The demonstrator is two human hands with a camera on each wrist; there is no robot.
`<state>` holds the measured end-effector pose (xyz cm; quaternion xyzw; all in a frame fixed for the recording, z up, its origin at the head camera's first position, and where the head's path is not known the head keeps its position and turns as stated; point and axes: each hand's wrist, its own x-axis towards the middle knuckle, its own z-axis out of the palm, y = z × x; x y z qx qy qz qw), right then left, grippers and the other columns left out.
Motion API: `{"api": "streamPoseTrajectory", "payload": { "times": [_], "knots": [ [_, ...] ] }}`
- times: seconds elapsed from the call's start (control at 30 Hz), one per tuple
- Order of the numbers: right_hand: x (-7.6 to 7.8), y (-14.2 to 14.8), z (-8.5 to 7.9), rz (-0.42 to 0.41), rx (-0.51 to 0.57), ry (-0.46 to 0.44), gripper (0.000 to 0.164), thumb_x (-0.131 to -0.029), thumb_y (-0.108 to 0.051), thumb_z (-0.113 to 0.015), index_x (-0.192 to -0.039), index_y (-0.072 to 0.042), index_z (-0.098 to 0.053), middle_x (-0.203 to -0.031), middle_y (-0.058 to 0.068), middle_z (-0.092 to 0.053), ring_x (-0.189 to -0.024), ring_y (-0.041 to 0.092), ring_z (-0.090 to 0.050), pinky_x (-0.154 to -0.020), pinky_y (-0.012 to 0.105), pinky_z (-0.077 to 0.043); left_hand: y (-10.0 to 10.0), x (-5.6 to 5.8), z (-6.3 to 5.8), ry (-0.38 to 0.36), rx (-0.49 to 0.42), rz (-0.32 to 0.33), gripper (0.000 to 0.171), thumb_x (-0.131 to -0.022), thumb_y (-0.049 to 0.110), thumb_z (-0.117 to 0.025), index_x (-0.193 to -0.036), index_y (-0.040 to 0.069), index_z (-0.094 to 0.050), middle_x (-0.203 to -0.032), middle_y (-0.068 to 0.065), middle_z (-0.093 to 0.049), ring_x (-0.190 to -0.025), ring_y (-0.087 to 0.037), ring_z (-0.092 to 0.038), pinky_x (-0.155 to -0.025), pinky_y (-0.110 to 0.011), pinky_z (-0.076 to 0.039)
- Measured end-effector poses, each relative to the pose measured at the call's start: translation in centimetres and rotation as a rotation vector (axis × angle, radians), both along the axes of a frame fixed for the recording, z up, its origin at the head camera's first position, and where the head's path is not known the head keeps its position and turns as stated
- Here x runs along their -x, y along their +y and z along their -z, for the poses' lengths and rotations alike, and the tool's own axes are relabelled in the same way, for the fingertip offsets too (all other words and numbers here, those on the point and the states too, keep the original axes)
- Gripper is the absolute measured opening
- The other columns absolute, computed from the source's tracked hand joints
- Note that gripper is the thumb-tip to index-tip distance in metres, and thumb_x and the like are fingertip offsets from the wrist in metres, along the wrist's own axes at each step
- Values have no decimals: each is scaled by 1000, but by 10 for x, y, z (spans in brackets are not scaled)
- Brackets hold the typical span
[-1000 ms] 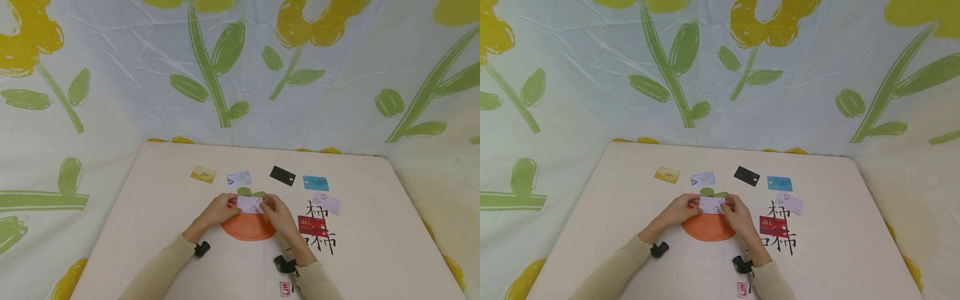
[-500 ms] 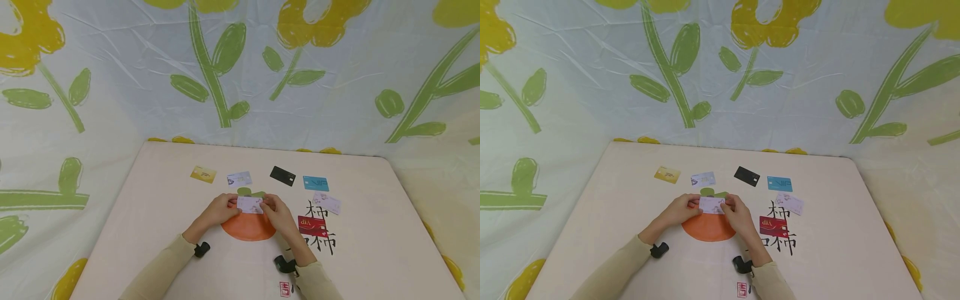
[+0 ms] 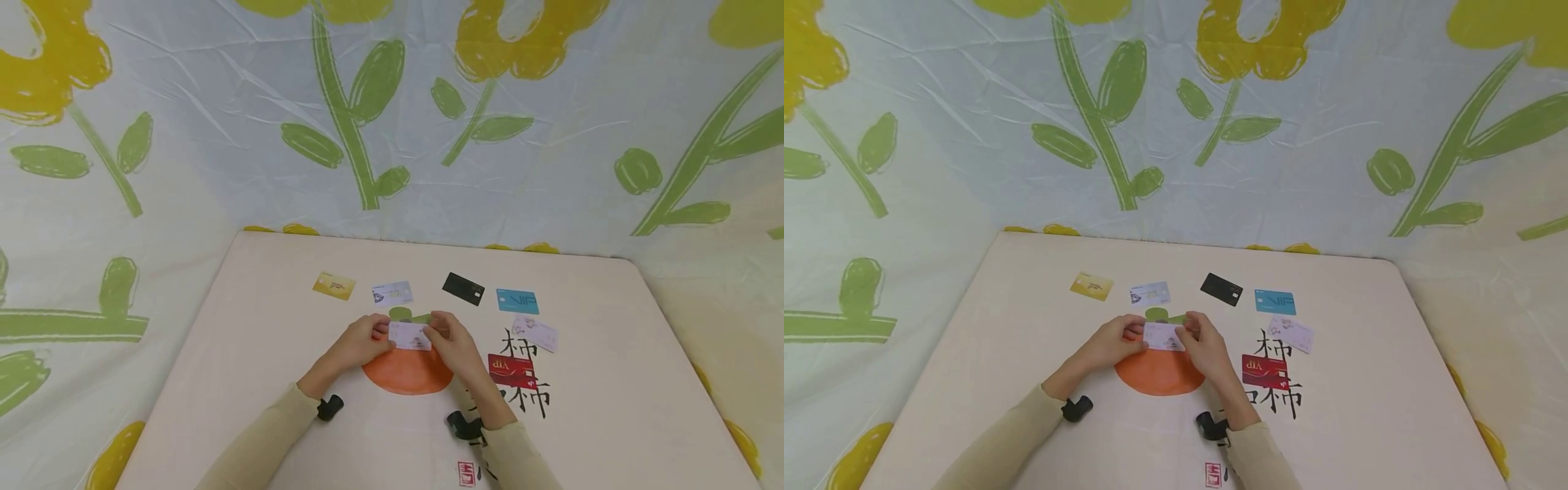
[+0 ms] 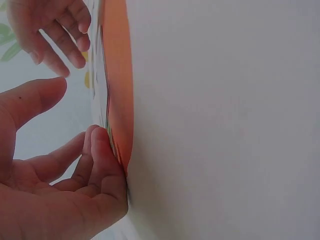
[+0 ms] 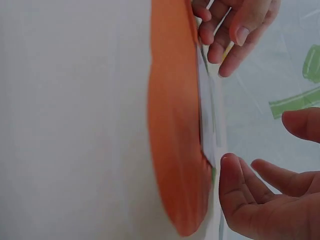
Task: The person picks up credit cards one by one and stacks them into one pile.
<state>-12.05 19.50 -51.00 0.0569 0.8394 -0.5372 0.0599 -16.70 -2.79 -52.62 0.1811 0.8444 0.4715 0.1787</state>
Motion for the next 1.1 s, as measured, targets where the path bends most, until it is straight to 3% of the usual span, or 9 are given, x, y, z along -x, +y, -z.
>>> {"api": "streamPoseTrajectory", "payload": {
  "times": [0.13, 0.3, 0.57, 0.9, 1.1],
  "knots": [
    [6, -5, -4, -13, -5, 18, 51, -99, -24, -64, -143, -3, -49, -126, 15, -60, -118, 37, -57, -96, 51, -50, -6, 3, -5, 29, -5, -35, 47, -87, 15, -74, -130, -1, -60, -112, -8, -64, -100, -21, -61, -90, -37, -51],
    [14, -16, -10, -33, -7, 47, 51, -98, -22, -66, -142, -3, -50, -122, 13, -62, -115, 34, -59, -94, 49, -51, -22, 11, -11, 12, 21, -118, 48, -89, 16, -71, -133, 2, -59, -116, -10, -63, -104, -23, -60, -92, -40, -51],
    [31, -37, -18, -79, 4, 105, 48, -97, -17, -66, -140, -2, -52, -116, 13, -62, -106, 31, -61, -84, 41, -54, -60, 32, -13, 59, 87, -245, 49, -89, 18, -74, -134, 4, -60, -118, -10, -64, -105, -24, -61, -93, -42, -50],
    [56, -67, -24, -145, -2, 178, 44, -96, -14, -66, -136, 1, -54, -113, 18, -62, -101, 31, -62, -82, 42, -54, -101, 58, -18, 96, 126, -301, 50, -89, 16, -71, -134, 1, -57, -119, -15, -61, -107, -30, -58, -93, -44, -47],
    [74, -88, -17, -151, -21, 187, 46, -97, -16, -66, -137, 2, -53, -112, 15, -62, -100, 30, -61, -81, 40, -54, -116, 79, -14, 108, 180, -297, 50, -89, 13, -71, -135, -1, -56, -119, -17, -59, -107, -29, -56, -93, -43, -45]
  ]
}}
